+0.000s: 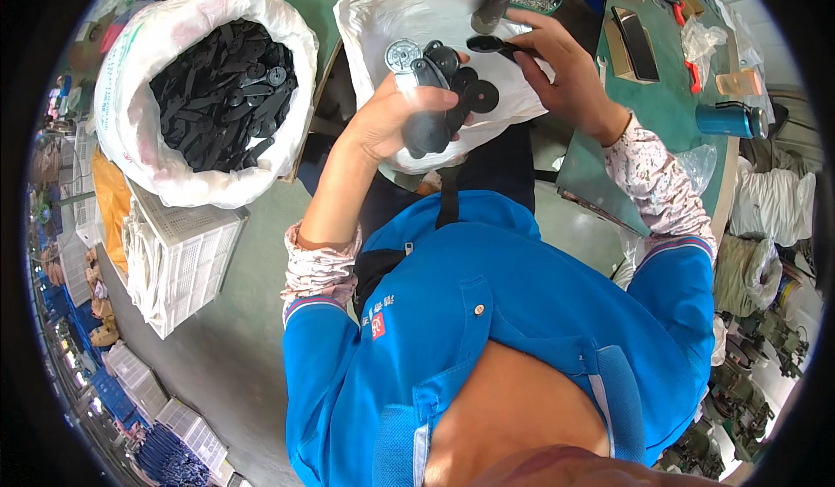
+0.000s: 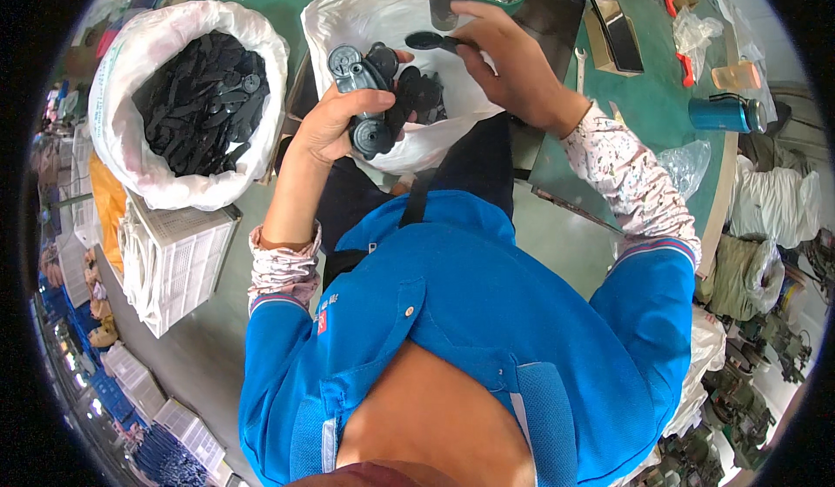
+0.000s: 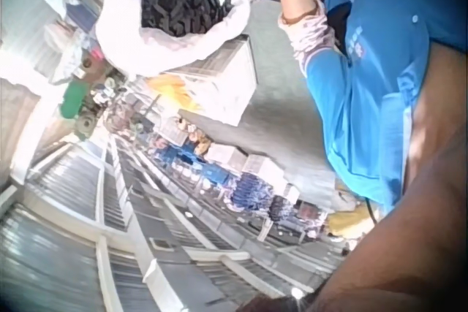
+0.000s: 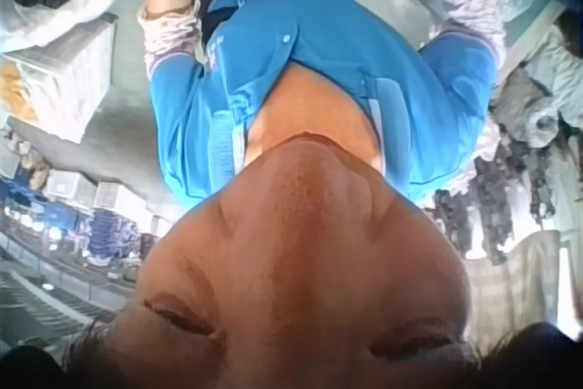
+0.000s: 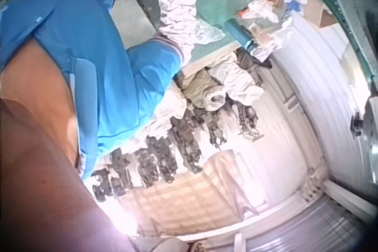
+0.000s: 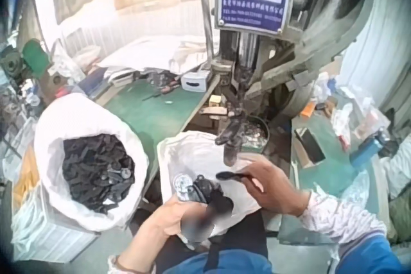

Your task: The person repeatedly picks black plastic components from a white sack, attaches small metal pins to them by hand, and places the assembled units into a second white sack. The process is continuous and repetitive.

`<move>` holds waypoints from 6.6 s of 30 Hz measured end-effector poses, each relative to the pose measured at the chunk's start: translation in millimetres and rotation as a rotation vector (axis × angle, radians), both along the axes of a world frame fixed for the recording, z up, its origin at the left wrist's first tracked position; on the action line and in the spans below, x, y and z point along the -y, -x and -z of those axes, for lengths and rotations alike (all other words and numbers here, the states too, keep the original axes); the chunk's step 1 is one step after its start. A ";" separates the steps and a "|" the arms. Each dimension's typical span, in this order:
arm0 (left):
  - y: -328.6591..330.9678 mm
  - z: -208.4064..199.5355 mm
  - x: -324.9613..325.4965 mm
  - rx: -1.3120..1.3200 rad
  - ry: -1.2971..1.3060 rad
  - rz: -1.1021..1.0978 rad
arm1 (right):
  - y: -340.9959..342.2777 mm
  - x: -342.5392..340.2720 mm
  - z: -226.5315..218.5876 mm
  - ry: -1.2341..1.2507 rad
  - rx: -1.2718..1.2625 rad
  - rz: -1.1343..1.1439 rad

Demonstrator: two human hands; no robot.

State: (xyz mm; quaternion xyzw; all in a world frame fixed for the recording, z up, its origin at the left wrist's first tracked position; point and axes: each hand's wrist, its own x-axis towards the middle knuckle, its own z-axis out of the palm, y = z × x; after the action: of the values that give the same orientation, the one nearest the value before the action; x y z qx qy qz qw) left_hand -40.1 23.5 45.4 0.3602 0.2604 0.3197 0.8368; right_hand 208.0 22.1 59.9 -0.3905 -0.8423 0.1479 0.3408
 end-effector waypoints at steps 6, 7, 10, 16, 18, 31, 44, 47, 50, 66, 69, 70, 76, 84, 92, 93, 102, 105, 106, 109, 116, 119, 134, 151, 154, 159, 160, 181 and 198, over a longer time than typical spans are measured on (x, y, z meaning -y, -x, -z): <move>-12.8 0.9 1.8 0.020 -0.075 -0.353 | 4.3 6.3 12.5 0.636 -0.660 0.022; -13.3 1.9 0.9 0.014 -0.085 -0.370 | 2.3 6.4 13.1 0.684 -0.744 0.066; -18.7 4.2 -1.0 0.001 -0.107 -0.392 | 7.9 8.7 8.4 0.706 -0.617 0.092; -33.0 10.0 -2.5 0.088 -0.085 -0.410 | 14.0 2.1 3.4 0.626 -0.579 0.083; -26.8 10.5 -6.0 0.165 0.010 -0.385 | 7.6 -4.2 -10.4 0.608 -0.676 0.136; -27.7 30.0 -23.5 0.248 0.126 -0.378 | 8.5 -82.8 -86.9 0.859 -0.725 0.196; -42.0 39.4 -22.7 0.220 0.256 -0.318 | 16.5 12.1 12.7 -0.143 0.146 -0.100; -36.7 41.5 -25.6 0.286 0.293 -0.298 | 14.2 12.7 6.4 -0.267 -0.025 -0.060; -34.8 43.9 -25.6 0.277 0.280 -0.372 | 17.9 17.1 -9.0 -0.027 -0.540 -0.031; -62.5 22.6 -3.6 0.070 -0.031 -0.559 | 23.9 16.5 25.1 0.967 -0.739 0.063; -64.2 28.1 -5.1 0.094 -0.063 -0.535 | 20.8 12.4 16.3 0.785 -0.684 0.075; -63.2 27.8 -4.1 0.077 -0.057 -0.527 | 20.7 11.0 11.4 0.716 -0.674 0.071; -62.4 21.7 -2.2 0.054 -0.046 -0.506 | 23.1 10.0 11.9 0.805 -0.918 0.027; -45.6 29.5 -10.6 0.097 0.132 -0.488 | 16.3 -47.0 -76.5 0.615 -0.971 0.164; -49.4 30.8 -26.3 0.280 0.265 -0.525 | 10.0 -90.6 -91.2 0.757 -0.650 0.253; -49.1 32.3 -29.0 0.288 0.269 -0.529 | 13.0 -89.3 -86.0 0.782 -0.679 0.263; -52.3 36.1 -36.7 0.297 0.365 -0.576 | 13.9 9.5 9.1 -0.101 -0.060 -0.043; -60.7 34.7 -33.7 0.276 0.448 -0.517 | 15.7 14.9 8.6 -0.242 0.365 -0.142; -61.2 33.4 -32.5 0.284 0.462 -0.462 | 15.3 15.5 8.1 -0.284 0.339 -0.175; -60.8 25.5 -27.0 0.266 0.476 -0.360 | 18.8 18.8 -0.4 -0.407 0.215 -0.301; -60.2 23.6 -13.8 0.051 0.075 -0.453 | 31.8 39.5 -28.1 0.110 -0.431 -0.115; -61.5 22.7 -12.7 -0.129 -0.101 -0.338 | 22.0 4.3 -36.1 0.234 -0.329 -0.075; -62.0 13.1 -5.0 -0.047 -0.058 -0.105 | 7.0 -24.5 -25.3 0.458 -0.602 0.026; -50.6 22.8 -26.3 0.193 0.203 -0.558 | 2.4 -38.3 -39.2 0.784 -0.747 0.125; -50.2 28.8 -32.0 0.267 0.320 -0.575 | 2.7 3.5 2.3 0.299 -0.249 0.021; -52.8 32.8 -29.3 0.319 0.386 -0.299 | 14.9 30.5 13.5 -0.255 0.294 -0.136; -55.1 33.1 -28.1 0.325 0.383 -0.338 | 16.7 29.3 11.5 -0.309 0.281 -0.193; -53.5 8.3 -2.3 0.162 -0.022 -0.378 | -10.8 -30.4 -32.6 0.406 -0.571 0.112; -55.1 25.6 -2.2 0.082 -0.083 -0.344 | 9.3 -12.8 8.2 0.606 -0.438 0.029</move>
State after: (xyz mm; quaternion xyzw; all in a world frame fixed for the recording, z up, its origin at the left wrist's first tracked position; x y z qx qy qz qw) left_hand 15.0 25.6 19.7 0.3312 0.2703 0.4832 0.7640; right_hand 198.7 34.9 51.7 -0.4447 -0.6617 0.4656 0.3842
